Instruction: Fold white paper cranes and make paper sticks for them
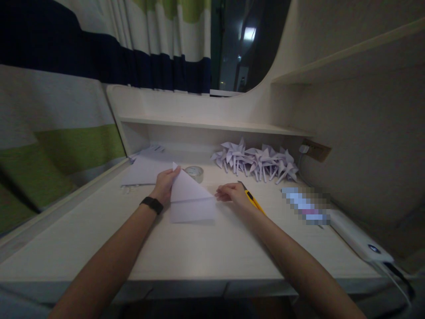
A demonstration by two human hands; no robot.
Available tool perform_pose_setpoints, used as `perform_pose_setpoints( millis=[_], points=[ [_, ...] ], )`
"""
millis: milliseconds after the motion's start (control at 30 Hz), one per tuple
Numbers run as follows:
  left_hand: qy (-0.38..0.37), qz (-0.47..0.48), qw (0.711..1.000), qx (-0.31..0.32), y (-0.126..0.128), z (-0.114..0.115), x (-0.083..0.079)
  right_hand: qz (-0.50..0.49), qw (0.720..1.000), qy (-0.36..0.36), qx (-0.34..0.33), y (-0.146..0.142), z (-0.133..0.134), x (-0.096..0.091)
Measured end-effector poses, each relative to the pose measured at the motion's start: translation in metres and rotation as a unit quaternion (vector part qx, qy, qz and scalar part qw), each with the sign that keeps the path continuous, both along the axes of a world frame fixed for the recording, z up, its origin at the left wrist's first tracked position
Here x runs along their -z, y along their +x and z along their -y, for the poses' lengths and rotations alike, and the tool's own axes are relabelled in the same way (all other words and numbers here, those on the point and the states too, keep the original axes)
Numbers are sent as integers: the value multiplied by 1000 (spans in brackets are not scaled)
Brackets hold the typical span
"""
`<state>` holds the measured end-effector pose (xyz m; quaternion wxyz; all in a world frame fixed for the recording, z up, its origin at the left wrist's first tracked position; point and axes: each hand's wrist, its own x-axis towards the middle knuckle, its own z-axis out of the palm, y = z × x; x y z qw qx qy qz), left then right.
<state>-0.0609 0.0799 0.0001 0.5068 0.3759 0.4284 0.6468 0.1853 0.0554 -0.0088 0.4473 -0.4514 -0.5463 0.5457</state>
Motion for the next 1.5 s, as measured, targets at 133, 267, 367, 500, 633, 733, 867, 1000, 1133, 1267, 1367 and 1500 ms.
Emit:
perform_pose_setpoints(
  millis=[133,267,367,500,633,733,867,1000,1133,1267,1367,1500],
  points=[
    [-8,-7,998,55,29,10,6,-10,999,21,-44,-7,0,8],
    [-12,-20,993,114,47,16,13,5,997,2,-72,-8,3,11],
    [-2,-29,991,132,43,14,12,49,995,-15,-82,2,0,5],
    [-2,-63,987,151,26,9,8,122,982,-4,-143,23,-8,-8],
    [-1,-92,978,186,12,4,6,162,969,3,-184,38,-11,-17],
    [6,-149,967,207,6,4,5,201,945,-4,-257,42,-11,-18],
    [19,-294,891,345,9,14,-3,247,903,-2,-352,38,-10,-10],
    [71,-425,776,460,25,28,-7,290,879,36,-376,28,-7,-2],
    [130,-496,719,469,40,35,-1,300,872,66,-381,23,-5,-1],
    [133,-511,711,465,46,37,4,300,870,81,-382,21,-4,-3],
    [131,-503,721,458,48,39,4,304,867,100,-381,19,-3,-4],
    [128,-481,735,461,49,40,3,300,868,115,-378,17,-4,-3]
  ],
)
